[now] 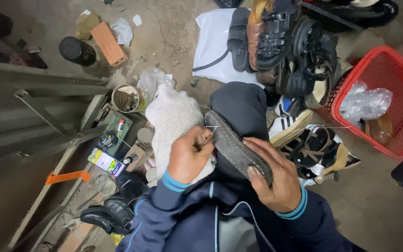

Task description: Hand-sewing a shoe sole using a sewing awl and thread to repair the footwear.

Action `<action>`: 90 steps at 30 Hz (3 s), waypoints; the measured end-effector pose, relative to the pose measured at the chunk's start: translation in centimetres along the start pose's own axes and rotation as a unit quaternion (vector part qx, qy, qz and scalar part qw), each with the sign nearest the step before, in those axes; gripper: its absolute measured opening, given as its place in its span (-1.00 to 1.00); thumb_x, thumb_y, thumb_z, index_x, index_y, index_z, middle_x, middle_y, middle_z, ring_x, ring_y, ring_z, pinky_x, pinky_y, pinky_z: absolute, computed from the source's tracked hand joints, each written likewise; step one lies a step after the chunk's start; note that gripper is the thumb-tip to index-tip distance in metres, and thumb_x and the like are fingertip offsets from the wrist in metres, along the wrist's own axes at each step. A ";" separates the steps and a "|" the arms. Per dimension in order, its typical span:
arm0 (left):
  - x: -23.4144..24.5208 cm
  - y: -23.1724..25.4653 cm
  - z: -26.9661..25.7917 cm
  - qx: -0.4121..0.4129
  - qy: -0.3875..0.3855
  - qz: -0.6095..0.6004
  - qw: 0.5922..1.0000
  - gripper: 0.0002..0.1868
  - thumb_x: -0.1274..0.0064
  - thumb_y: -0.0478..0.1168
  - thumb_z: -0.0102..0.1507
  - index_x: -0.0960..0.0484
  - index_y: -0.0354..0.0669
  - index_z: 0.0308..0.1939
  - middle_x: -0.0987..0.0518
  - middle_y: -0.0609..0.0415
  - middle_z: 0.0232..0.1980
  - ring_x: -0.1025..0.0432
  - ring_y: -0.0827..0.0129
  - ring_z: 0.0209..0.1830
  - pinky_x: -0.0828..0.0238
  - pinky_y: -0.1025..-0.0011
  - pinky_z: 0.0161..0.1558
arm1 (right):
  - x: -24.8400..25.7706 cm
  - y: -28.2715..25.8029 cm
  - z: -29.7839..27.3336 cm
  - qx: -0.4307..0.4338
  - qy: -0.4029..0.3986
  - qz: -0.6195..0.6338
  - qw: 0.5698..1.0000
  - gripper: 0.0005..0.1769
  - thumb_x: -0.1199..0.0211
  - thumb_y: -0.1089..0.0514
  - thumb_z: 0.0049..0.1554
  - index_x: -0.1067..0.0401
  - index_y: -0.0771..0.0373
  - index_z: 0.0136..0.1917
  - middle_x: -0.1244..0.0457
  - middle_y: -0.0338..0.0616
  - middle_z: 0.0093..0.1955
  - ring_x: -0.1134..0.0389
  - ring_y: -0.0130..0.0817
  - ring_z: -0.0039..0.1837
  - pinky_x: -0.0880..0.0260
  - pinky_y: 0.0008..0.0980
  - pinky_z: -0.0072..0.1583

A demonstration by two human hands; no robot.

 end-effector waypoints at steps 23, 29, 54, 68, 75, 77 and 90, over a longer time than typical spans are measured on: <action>15.4 -1.4 -5.0 -0.129 0.337 0.094 0.928 -0.58 -0.12 -0.52 0.33 -0.52 -0.30 0.28 -0.52 -0.29 0.16 -0.47 0.05 -0.16 -0.43 0.28 -0.20 | 2.3 4.7 0.6 -0.026 -0.008 -0.272 0.962 -0.56 -0.33 -0.18 0.16 -0.56 0.13 0.15 -0.44 -0.11 -0.02 -0.49 0.01 0.00 -0.47 -0.06 0.00; 5.9 2.9 -1.3 -0.154 0.098 0.048 0.982 -0.51 -0.13 -0.47 0.24 -0.56 -0.22 0.27 -0.59 -0.22 0.14 -0.57 -0.01 -0.45 -0.60 0.09 -0.40 | 4.9 7.4 0.0 -0.047 0.048 0.000 0.998 -0.77 -0.24 0.08 0.23 -0.57 0.15 -0.23 -0.39 -0.10 0.15 -0.42 -0.24 0.10 -0.37 -0.33 0.13; -0.2 5.1 -1.6 -0.153 0.047 0.093 0.983 -0.73 -0.05 -0.39 0.18 -0.62 -0.25 -0.03 -0.61 -0.04 -0.46 -0.51 0.04 -0.50 -0.41 0.24 -0.37 | -0.6 9.0 -4.9 -0.144 -0.034 0.163 0.975 -0.69 -0.61 0.33 -0.30 -0.60 0.37 -0.24 -0.03 -0.39 -0.54 0.06 -0.51 -0.42 0.04 -0.48 -0.34; 1.8 5.5 -1.8 -0.125 0.019 0.108 0.986 -0.67 -0.09 -0.29 0.28 -0.62 -0.20 0.13 -0.61 -0.19 -0.05 -0.55 -0.23 -0.08 -0.53 -0.03 -0.14 | 0.4 7.8 -2.0 -0.203 0.124 0.171 0.956 -0.80 -0.48 0.14 0.03 -0.59 0.29 -0.33 -0.41 0.01 -0.40 -0.39 -0.41 -0.26 -0.43 -0.24 -0.19; 1.0 5.5 -2.4 -0.168 -0.008 0.128 0.978 -0.71 -0.06 -0.22 0.35 -0.71 0.05 0.14 -0.66 0.06 -0.21 -0.60 0.03 -0.19 -0.58 0.23 -0.19 | 0.8 10.1 -1.4 -0.038 0.098 0.333 0.937 -0.77 -0.23 0.38 0.13 -0.55 0.47 -0.35 -0.39 0.15 -0.39 -0.40 -0.38 -0.35 -0.42 -0.39 -0.43; 0.9 5.9 -2.1 -0.173 -0.005 0.133 0.976 -0.72 -0.05 -0.22 0.36 -0.72 0.05 0.12 -0.66 0.08 -0.23 -0.61 0.05 -0.22 -0.58 0.26 -0.22 | 0.7 10.6 -1.4 -0.032 0.096 0.339 0.935 -0.80 -0.23 0.39 0.13 -0.56 0.49 -0.32 -0.40 0.13 -0.37 -0.40 -0.39 -0.33 -0.44 -0.39 -0.43; 0.3 5.9 -2.0 -0.179 -0.008 0.196 0.964 -0.69 -0.01 -0.18 0.37 -0.73 0.17 0.14 -0.61 0.12 -0.31 -0.57 0.04 -0.38 -0.53 0.24 -0.38 | 1.3 9.9 -1.7 -0.033 0.099 0.245 0.964 -0.79 -0.27 0.36 0.13 -0.57 0.46 -0.33 -0.42 0.08 -0.37 -0.43 -0.42 -0.22 -0.47 -0.33 -0.29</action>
Point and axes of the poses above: each hand's wrist, its own z-axis towards the middle knuckle, its own x-axis out of the back of the hand, y = z × x, the point moved 9 cm from there along z, towards the middle knuckle
